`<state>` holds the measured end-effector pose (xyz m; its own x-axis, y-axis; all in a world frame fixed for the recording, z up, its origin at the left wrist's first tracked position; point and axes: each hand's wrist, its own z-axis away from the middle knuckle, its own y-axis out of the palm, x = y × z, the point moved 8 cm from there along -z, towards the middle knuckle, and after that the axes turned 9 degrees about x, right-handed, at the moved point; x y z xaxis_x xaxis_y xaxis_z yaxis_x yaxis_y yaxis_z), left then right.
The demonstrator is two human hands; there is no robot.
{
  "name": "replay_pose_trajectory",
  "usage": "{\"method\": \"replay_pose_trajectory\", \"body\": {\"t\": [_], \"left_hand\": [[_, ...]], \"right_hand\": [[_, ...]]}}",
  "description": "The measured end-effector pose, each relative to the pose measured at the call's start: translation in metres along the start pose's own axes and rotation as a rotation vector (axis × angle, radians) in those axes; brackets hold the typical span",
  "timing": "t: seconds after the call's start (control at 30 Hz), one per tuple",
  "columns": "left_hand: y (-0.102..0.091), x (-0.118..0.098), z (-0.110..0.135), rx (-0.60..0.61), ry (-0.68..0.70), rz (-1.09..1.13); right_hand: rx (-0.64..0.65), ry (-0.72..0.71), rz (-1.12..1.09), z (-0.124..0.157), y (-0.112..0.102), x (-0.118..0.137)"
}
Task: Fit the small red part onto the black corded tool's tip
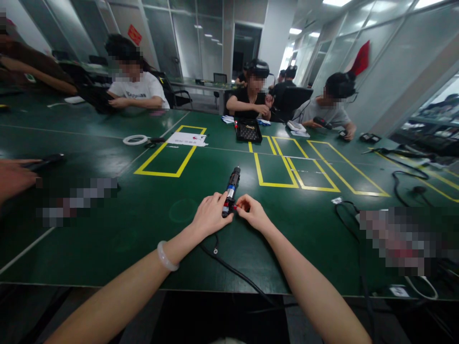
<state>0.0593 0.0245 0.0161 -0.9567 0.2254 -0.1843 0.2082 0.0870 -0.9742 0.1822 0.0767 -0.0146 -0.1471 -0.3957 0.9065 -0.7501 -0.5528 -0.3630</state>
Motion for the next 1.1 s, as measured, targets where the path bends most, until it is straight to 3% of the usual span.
{"method": "replay_pose_trajectory", "body": {"t": [0.37,1.1], "left_hand": [[-0.001,-0.002,0.001,-0.004,0.014,-0.013],[-0.002,-0.006,0.002,0.022,-0.037,-0.119]], "right_hand": [[0.015,-0.134,0.166,0.002,-0.002,0.013],[-0.006,-0.109,0.525,0.008,0.013,0.025]]}}
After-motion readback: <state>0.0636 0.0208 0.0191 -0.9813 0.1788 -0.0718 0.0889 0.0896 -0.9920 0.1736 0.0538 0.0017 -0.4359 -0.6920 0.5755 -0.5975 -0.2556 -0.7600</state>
